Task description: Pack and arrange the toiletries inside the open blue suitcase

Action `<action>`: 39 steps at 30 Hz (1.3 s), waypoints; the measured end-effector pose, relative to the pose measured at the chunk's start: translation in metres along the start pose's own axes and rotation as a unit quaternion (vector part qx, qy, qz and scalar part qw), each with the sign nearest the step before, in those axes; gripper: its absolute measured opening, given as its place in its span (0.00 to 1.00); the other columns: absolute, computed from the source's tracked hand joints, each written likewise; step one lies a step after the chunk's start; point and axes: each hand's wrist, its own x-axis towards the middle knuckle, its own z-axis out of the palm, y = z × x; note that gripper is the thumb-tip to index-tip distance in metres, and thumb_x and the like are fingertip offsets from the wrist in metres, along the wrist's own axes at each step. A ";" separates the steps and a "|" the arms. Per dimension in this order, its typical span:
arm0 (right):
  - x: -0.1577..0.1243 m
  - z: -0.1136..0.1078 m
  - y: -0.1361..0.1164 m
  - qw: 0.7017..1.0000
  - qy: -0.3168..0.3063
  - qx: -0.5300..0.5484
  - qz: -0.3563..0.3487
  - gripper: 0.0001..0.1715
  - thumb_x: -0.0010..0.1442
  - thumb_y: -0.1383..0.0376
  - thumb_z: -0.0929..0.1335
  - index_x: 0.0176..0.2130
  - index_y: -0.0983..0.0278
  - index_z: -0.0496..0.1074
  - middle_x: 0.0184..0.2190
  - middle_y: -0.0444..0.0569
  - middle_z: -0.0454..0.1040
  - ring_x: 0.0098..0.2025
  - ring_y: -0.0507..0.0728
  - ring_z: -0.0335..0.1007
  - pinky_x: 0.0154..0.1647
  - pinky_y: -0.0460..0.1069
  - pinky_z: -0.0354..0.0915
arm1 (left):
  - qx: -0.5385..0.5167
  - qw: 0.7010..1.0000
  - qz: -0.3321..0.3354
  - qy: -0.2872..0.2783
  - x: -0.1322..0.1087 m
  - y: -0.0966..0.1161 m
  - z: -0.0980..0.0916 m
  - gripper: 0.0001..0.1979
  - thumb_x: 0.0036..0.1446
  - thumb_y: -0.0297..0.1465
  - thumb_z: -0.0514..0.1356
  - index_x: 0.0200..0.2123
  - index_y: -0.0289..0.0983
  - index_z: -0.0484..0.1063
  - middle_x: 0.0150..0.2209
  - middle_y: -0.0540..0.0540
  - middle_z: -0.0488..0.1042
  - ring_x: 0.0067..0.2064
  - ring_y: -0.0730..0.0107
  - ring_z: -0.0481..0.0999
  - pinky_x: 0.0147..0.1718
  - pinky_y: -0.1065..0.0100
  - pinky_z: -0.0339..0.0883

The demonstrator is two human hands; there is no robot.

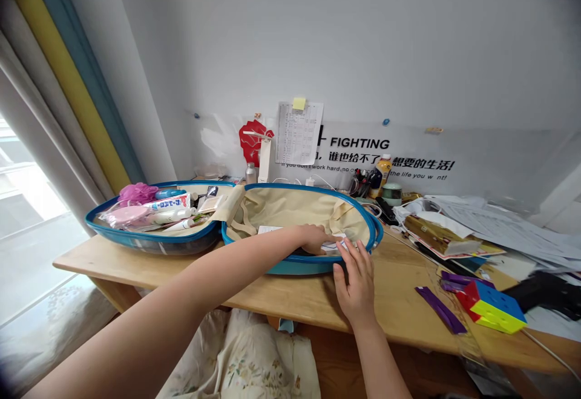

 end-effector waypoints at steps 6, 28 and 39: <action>0.000 0.002 0.002 1.000 0.001 -0.002 -0.002 0.28 0.66 0.63 0.60 0.64 0.54 0.61 0.60 0.52 0.68 0.67 0.64 0.56 0.64 0.65 0.58 | -0.010 1.000 -0.003 0.029 -0.004 -0.003 0.000 0.34 0.59 0.44 0.58 0.68 0.52 0.54 0.69 0.43 0.55 0.65 0.51 0.62 0.61 0.54 0.57; 0.001 0.004 0.005 1.000 0.012 0.009 0.000 0.25 0.67 0.62 0.59 0.61 0.56 0.65 0.58 0.54 0.70 0.66 0.65 0.57 0.62 0.65 0.59 | 0.001 0.998 0.048 0.031 -0.008 0.014 -0.003 0.23 0.63 0.37 0.55 0.62 0.51 0.66 0.64 0.48 0.67 0.62 0.57 0.68 0.59 0.58 0.61; 0.001 0.006 0.005 1.000 0.009 0.005 0.006 0.25 0.67 0.61 0.59 0.62 0.57 0.64 0.59 0.53 0.69 0.66 0.65 0.56 0.63 0.66 0.58 | -0.079 0.879 -0.385 0.269 -0.117 -0.154 -0.041 0.28 0.65 0.36 0.45 0.66 0.32 0.56 0.65 0.29 0.59 0.65 0.48 0.62 0.60 0.53 0.59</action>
